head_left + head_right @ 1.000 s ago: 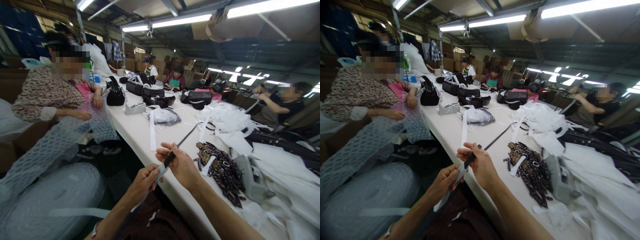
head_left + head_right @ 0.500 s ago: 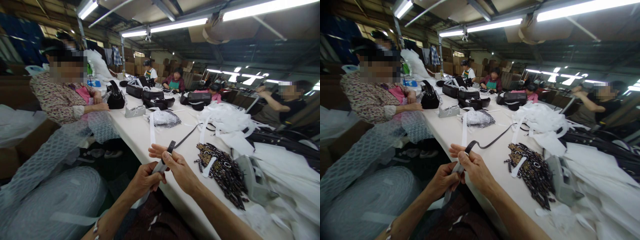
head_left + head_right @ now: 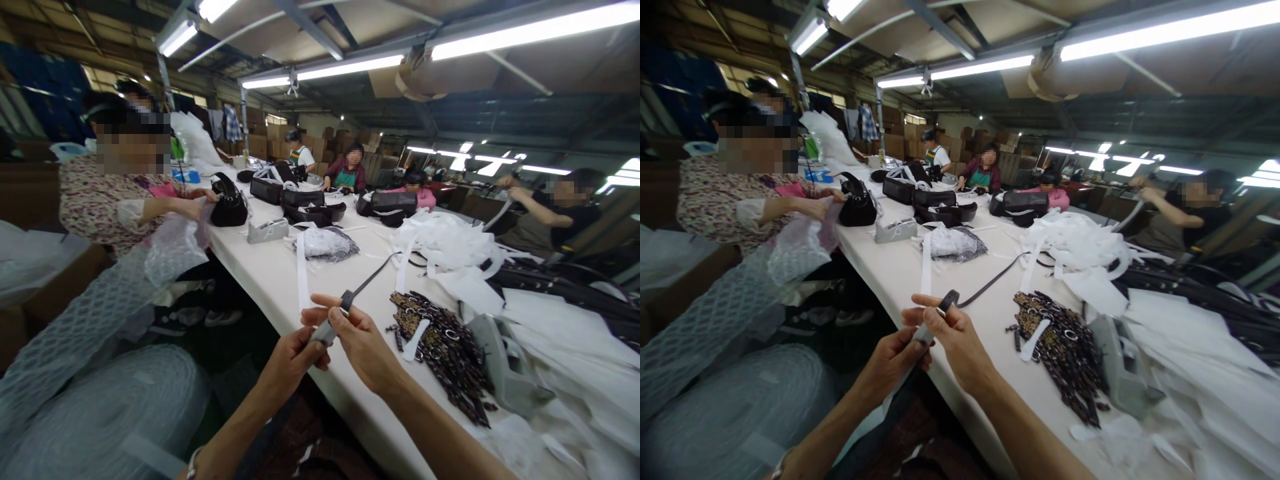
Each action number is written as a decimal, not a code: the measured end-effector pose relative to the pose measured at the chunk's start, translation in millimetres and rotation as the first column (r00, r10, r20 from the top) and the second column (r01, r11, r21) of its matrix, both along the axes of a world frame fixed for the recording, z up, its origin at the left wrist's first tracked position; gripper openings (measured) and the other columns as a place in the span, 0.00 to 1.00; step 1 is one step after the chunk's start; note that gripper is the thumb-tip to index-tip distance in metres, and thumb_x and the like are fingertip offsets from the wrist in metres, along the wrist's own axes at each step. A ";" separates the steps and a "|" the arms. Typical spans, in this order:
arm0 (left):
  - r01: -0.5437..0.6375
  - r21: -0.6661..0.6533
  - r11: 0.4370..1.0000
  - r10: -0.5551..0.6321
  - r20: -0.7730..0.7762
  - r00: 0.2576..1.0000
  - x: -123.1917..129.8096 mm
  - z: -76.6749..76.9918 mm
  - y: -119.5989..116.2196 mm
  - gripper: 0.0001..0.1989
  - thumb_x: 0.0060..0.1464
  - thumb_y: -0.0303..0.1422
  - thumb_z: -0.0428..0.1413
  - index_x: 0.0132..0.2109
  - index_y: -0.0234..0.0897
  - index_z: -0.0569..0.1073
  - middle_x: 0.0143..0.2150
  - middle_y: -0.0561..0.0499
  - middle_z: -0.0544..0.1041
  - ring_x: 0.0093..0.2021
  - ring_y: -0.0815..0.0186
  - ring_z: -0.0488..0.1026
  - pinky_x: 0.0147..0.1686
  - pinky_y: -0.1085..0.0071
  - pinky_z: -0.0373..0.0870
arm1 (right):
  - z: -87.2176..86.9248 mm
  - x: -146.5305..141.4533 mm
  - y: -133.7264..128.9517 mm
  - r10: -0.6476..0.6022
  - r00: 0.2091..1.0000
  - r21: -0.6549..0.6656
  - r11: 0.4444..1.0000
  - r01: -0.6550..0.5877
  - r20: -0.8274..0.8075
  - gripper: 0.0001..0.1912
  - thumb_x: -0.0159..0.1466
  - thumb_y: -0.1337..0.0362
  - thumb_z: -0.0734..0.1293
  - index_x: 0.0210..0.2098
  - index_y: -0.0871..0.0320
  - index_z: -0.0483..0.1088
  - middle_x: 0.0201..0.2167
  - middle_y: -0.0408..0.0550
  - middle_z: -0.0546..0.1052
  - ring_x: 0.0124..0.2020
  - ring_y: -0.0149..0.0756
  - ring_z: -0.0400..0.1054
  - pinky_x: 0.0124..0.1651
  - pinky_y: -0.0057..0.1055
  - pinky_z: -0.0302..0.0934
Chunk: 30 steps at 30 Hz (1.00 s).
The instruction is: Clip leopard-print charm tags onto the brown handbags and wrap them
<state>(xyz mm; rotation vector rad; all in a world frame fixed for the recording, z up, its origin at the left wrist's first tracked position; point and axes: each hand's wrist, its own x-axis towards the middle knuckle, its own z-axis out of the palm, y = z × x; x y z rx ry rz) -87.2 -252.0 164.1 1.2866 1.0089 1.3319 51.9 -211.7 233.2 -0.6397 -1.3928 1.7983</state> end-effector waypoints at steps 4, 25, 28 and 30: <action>-0.294 0.165 0.942 0.328 -0.251 0.911 1.3 -6.4 -3.4 0.08 0.56 0.37 0.58 0.35 0.37 0.75 0.26 0.53 0.74 0.27 0.67 0.70 0.32 0.73 0.64 | 8.3 2.5 4.6 -0.086 0.992 -0.016 0.996 0.085 -0.093 0.20 0.65 0.50 0.65 0.47 0.58 0.74 0.43 0.55 0.80 0.46 0.42 0.73 0.52 0.41 0.64; 0.234 -0.206 0.950 -0.122 0.446 0.887 7.8 -19.6 -1.5 0.22 0.54 0.49 0.58 0.37 0.30 0.75 0.22 0.52 0.72 0.14 0.77 0.62 0.15 0.80 0.53 | 18.8 7.2 0.0 -0.268 0.961 0.341 0.911 0.231 0.064 0.18 0.69 0.53 0.59 0.51 0.54 0.73 0.43 0.51 0.80 0.48 0.42 0.72 0.55 0.42 0.59; 0.321 -0.201 0.925 -0.184 0.504 0.844 6.8 -22.0 -1.3 0.24 0.54 0.51 0.58 0.36 0.29 0.75 0.20 0.51 0.73 0.12 0.77 0.62 0.12 0.81 0.49 | 28.2 11.1 -2.0 -0.282 0.955 0.455 0.865 0.212 0.092 0.17 0.69 0.55 0.60 0.52 0.53 0.72 0.44 0.49 0.80 0.49 0.41 0.72 0.58 0.41 0.57; 0.350 -0.172 0.921 -0.216 0.524 0.824 6.5 -21.6 -0.2 0.24 0.52 0.50 0.59 0.37 0.29 0.75 0.21 0.50 0.74 0.12 0.75 0.63 0.11 0.81 0.51 | 31.5 11.0 -4.6 -0.290 0.950 0.485 0.851 0.202 0.113 0.17 0.69 0.56 0.60 0.53 0.52 0.72 0.44 0.49 0.80 0.50 0.42 0.72 0.58 0.42 0.57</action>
